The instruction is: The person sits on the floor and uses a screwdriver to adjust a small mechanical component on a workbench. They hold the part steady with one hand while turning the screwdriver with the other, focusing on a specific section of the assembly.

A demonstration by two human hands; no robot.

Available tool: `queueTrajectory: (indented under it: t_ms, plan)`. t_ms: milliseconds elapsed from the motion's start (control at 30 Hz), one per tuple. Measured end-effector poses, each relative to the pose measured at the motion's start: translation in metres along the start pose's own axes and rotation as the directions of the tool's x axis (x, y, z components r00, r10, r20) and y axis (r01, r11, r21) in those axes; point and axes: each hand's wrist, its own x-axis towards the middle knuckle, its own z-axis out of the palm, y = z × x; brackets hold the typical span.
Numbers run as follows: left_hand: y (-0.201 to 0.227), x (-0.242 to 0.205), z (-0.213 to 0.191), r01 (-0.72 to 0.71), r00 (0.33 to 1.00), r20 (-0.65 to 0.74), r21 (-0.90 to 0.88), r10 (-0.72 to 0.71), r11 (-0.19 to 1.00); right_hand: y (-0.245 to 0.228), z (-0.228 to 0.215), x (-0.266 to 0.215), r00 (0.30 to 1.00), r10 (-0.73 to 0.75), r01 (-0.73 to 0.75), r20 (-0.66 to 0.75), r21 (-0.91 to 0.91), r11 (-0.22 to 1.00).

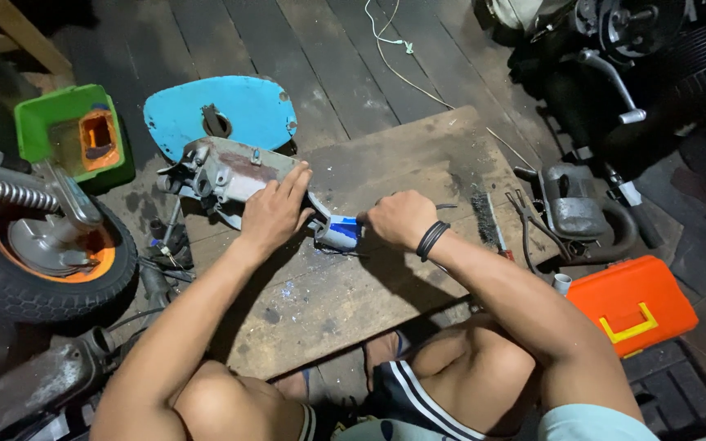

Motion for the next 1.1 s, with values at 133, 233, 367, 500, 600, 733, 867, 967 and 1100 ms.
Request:
queueTrajectory:
  t_ms: [133, 233, 367, 500, 600, 733, 867, 967, 1100]
  plan:
    - [0.000, -0.001, 0.001, -0.017, 1.000, -0.012, 0.003, 0.017, 1.000, 0.000, 0.014, 0.010, 1.000, -0.014, 0.014, -0.009, -0.021, 1.000]
    - [-0.001, 0.000, 0.000, -0.018, 1.000, -0.012, 0.017, 0.019, 1.000, 0.001, 0.022, 0.016, 0.999, -0.011, 0.009, -0.038, -0.051, 0.999]
    - [-0.001, 0.001, -0.001, -0.026, 1.000, -0.008, 0.036, 0.027, 0.999, -0.003, 0.012, 0.010, 0.998, -0.010, 0.006, -0.060, -0.069, 0.998]
    - [-0.001, 0.000, 0.001, -0.022, 1.000, -0.017, 0.067, 0.023, 0.998, -0.003, 0.029, 0.016, 0.997, -0.001, -0.005, -0.081, -0.073, 0.997]
    - [-0.002, 0.001, -0.002, -0.038, 0.999, -0.007, 0.064, 0.038, 0.997, -0.002, 0.040, 0.021, 0.994, 0.005, -0.015, -0.113, -0.087, 0.996]
    - [0.000, 0.000, -0.003, -0.027, 1.000, 0.003, 0.072, 0.027, 0.997, -0.002, 0.033, 0.014, 0.990, -0.029, 0.017, -0.136, -0.091, 0.996]
    - [-0.001, 0.000, 0.000, -0.035, 0.999, -0.025, 0.099, 0.037, 0.995, -0.002, 0.031, 0.015, 0.988, -0.031, 0.020, -0.150, -0.075, 0.997]
    - [-0.003, -0.002, 0.005, -0.041, 0.998, -0.035, 0.100, 0.044, 0.994, -0.001, 0.033, 0.015, 0.987, -0.026, 0.014, -0.157, -0.076, 0.997]
    - [-0.003, -0.001, 0.002, -0.039, 0.999, -0.029, 0.107, 0.043, 0.993, -0.001, 0.040, 0.018, 0.988, -0.015, 0.001, -0.153, -0.090, 0.996]
